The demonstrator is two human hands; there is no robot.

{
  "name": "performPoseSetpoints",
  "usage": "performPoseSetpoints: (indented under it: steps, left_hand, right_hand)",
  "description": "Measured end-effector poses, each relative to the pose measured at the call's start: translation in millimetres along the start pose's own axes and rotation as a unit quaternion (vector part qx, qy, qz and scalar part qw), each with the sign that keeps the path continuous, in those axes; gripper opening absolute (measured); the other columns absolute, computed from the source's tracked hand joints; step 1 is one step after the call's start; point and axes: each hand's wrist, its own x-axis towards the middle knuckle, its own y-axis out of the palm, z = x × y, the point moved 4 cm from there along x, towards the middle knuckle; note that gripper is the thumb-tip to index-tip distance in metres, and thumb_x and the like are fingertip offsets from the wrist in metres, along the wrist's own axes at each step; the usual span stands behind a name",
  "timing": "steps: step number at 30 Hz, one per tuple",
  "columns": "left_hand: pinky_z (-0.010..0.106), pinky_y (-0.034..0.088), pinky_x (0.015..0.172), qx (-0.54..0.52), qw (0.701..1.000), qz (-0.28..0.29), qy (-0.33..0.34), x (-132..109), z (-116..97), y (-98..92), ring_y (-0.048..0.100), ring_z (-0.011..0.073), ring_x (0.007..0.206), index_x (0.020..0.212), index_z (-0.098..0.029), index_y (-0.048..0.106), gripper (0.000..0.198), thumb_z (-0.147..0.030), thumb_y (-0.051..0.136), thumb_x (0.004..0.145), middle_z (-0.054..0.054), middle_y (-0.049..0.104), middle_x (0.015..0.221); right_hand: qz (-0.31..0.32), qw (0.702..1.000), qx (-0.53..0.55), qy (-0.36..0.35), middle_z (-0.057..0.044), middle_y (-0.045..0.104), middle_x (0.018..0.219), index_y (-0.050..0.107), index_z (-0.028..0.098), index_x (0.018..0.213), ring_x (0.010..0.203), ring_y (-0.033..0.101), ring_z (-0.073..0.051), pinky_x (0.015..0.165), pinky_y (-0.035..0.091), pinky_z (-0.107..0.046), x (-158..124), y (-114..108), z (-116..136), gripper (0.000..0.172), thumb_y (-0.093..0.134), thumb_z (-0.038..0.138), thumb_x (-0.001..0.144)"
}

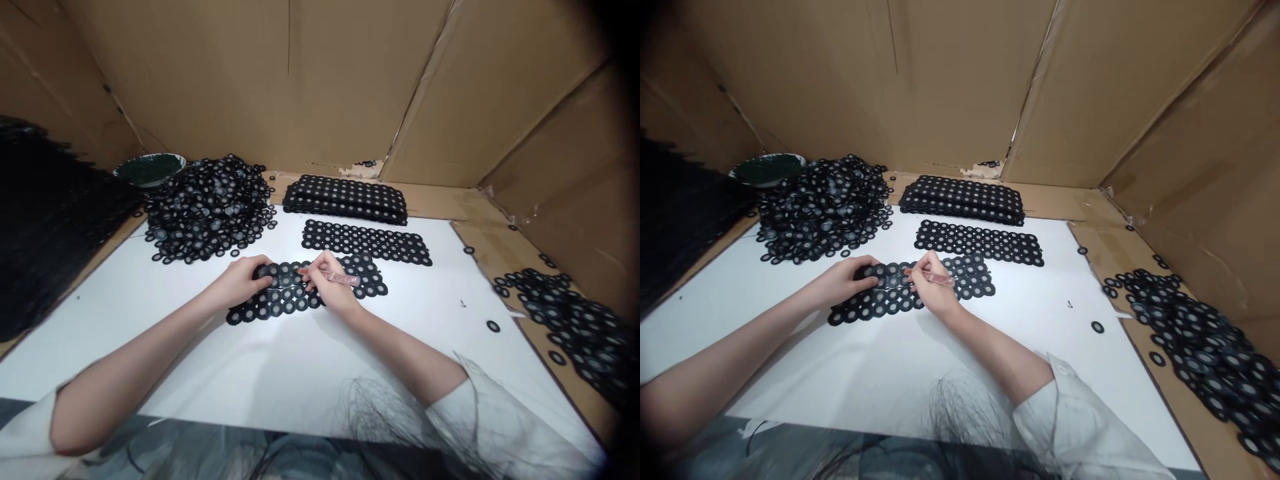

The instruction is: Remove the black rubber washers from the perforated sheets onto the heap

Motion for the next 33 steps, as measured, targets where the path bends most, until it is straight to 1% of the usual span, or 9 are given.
performPoseSetpoints:
  steps: [3, 6, 10, 15, 20, 24, 28, 31, 33]
  left_hand:
    - [0.032, 0.037, 0.079, 0.025, 0.999, -0.009, 0.018, 8.5, -3.3, -2.1, 0.053, 0.0203, 0.088, 0.087, -0.02, 0.059, 0.024, -0.033, 0.043, 0.073, 0.003, 0.062, 0.091]
    - [0.032, 0.038, 0.077, 0.024, 1.0, -0.014, 0.003, 14.1, -9.1, 4.8, 0.054, 0.0203, 0.086, 0.088, -0.02, 0.059, 0.026, -0.035, 0.044, 0.073, 0.003, 0.063, 0.089]
    - [0.032, 0.039, 0.074, 0.02, 0.999, -0.033, -0.021, 17.0, -13.3, 14.3, 0.054, 0.0214, 0.085, 0.08, -0.019, 0.058, 0.022, -0.035, 0.045, 0.072, 0.003, 0.064, 0.086]
    - [0.033, 0.038, 0.074, 0.024, 0.997, -0.059, -0.044, 17.6, -12.6, 16.4, 0.054, 0.0221, 0.084, 0.074, -0.019, 0.058, 0.02, -0.034, 0.044, 0.072, 0.004, 0.063, 0.083]
    - [0.032, 0.039, 0.074, -0.004, 0.998, -0.048, -0.048, 19.3, -9.1, 16.2, 0.054, 0.0216, 0.082, 0.073, -0.019, 0.058, 0.021, -0.035, 0.044, 0.072, 0.003, 0.063, 0.081]
    - [0.032, 0.039, 0.073, -0.042, 0.997, -0.04, -0.05, 21.1, -4.5, 17.8, 0.054, 0.0212, 0.081, 0.074, -0.02, 0.058, 0.022, -0.038, 0.045, 0.071, 0.002, 0.063, 0.081]
    - [0.033, 0.038, 0.074, -0.037, 0.996, -0.043, -0.07, 18.0, -8.1, 19.5, 0.054, 0.0222, 0.083, 0.073, -0.02, 0.058, 0.021, -0.037, 0.045, 0.071, 0.003, 0.063, 0.081]
    - [0.035, 0.038, 0.073, -0.015, 0.994, -0.05, -0.092, 11.9, -14.3, 20.3, 0.053, 0.0236, 0.082, 0.073, -0.019, 0.057, 0.023, -0.037, 0.043, 0.072, 0.005, 0.061, 0.081]
    - [0.035, 0.038, 0.072, -0.017, 0.994, -0.049, -0.1, 8.2, -16.1, 20.8, 0.053, 0.0233, 0.081, 0.075, -0.019, 0.057, 0.024, -0.037, 0.041, 0.073, 0.005, 0.061, 0.08]
  right_hand:
    - [-0.003, 0.999, -0.035, -0.015, 0.002, 0.056, 0.066, 0.039, 0.022, 0.072, 0.064, 0.055, -0.014, 0.055, 0.041, -0.026, -0.8, -1.7, 0.0, 0.008, 0.043, 0.028, 0.075]
    - [0.005, 0.997, -0.069, -0.03, 0.002, 0.057, 0.067, 0.039, 0.022, 0.071, 0.062, 0.053, -0.013, 0.057, 0.04, -0.027, -2.0, -1.4, 1.1, 0.01, 0.042, 0.03, 0.076]
    - [0.017, 0.996, -0.078, -0.03, 0.002, 0.057, 0.069, 0.039, 0.022, 0.073, 0.065, 0.054, -0.013, 0.058, 0.039, -0.026, -1.9, -1.9, 0.7, 0.006, 0.04, 0.026, 0.077]
    - [0.024, 0.994, -0.096, -0.042, 0.003, 0.056, 0.068, 0.04, 0.022, 0.075, 0.068, 0.055, -0.014, 0.061, 0.039, -0.027, -1.8, -1.8, 0.0, 0.004, 0.041, 0.026, 0.077]
    - [0.017, 0.997, -0.06, -0.039, 0.002, 0.054, 0.069, 0.038, 0.021, 0.073, 0.069, 0.057, -0.013, 0.062, 0.04, -0.027, -0.4, -2.2, -1.1, 0.006, 0.042, 0.025, 0.076]
    - [0.019, 0.999, -0.024, -0.013, 0.003, 0.052, 0.063, 0.035, 0.022, 0.072, 0.066, 0.057, -0.013, 0.061, 0.042, -0.027, 0.8, -2.1, -3.8, 0.008, 0.041, 0.024, 0.077]
    - [0.019, 0.996, -0.087, -0.022, 0.004, 0.05, 0.063, 0.037, 0.022, 0.074, 0.065, 0.055, -0.014, 0.059, 0.039, -0.027, -2.4, -0.8, 0.4, 0.006, 0.04, 0.026, 0.078]
    - [0.026, 0.987, -0.146, -0.054, 0.005, 0.046, 0.059, 0.037, 0.022, 0.075, 0.055, 0.049, -0.012, 0.053, 0.035, -0.025, -6.0, 1.4, 7.2, 0.005, 0.04, 0.026, 0.078]
    - [0.03, 0.984, -0.16, -0.069, 0.005, 0.045, 0.059, 0.036, 0.022, 0.075, 0.052, 0.046, -0.011, 0.051, 0.033, -0.024, -7.3, 2.3, 10.1, 0.005, 0.039, 0.025, 0.078]
